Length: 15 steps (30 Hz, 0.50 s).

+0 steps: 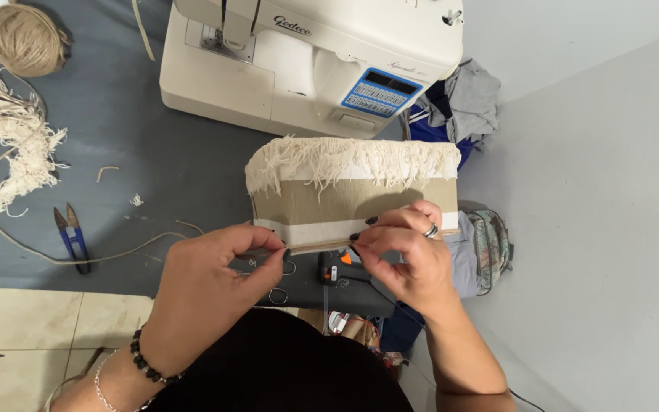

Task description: Decorating a box by applying hot glue and attaching decorative fringe

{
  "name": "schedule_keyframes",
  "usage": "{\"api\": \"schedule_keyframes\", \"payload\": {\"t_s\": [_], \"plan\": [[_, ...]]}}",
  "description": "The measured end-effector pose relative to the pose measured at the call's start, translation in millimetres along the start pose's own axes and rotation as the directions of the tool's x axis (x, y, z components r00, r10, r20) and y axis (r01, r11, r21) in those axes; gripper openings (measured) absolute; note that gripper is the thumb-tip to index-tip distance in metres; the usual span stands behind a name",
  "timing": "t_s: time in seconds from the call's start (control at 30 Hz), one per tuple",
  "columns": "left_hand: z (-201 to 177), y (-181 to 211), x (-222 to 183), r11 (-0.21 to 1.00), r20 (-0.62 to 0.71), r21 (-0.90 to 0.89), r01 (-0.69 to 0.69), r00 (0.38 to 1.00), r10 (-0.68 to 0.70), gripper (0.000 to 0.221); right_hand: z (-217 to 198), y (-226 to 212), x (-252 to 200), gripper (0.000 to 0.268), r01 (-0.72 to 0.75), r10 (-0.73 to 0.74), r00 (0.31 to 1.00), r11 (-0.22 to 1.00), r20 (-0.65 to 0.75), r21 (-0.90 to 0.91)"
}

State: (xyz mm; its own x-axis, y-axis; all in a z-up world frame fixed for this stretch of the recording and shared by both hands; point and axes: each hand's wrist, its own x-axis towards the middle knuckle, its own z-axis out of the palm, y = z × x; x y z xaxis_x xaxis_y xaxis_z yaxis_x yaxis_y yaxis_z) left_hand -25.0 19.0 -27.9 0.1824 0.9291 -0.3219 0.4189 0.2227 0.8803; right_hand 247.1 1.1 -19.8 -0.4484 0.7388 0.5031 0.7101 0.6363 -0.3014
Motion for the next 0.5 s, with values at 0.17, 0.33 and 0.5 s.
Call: {"api": "schedule_keyframes", "payload": {"t_s": [0.17,0.33,0.5], "plan": [[0,-4,0,0.994,-0.006,-0.027,-0.110,0.994,0.110,0.008,2,-7,10,0.030,-0.035,0.032,0.999,0.995,0.030,0.090],[-5,0,0,0.997,0.039,-0.037,-0.073,0.997,0.074,0.010,9,-13,12,0.030,-0.028,0.025,0.999,0.997,0.042,0.065],[-7,2,2,0.999,0.078,-0.030,-0.012,0.997,0.014,0.011,12,-21,18,0.028,0.003,-0.007,0.999,0.997,0.040,0.081]]}}
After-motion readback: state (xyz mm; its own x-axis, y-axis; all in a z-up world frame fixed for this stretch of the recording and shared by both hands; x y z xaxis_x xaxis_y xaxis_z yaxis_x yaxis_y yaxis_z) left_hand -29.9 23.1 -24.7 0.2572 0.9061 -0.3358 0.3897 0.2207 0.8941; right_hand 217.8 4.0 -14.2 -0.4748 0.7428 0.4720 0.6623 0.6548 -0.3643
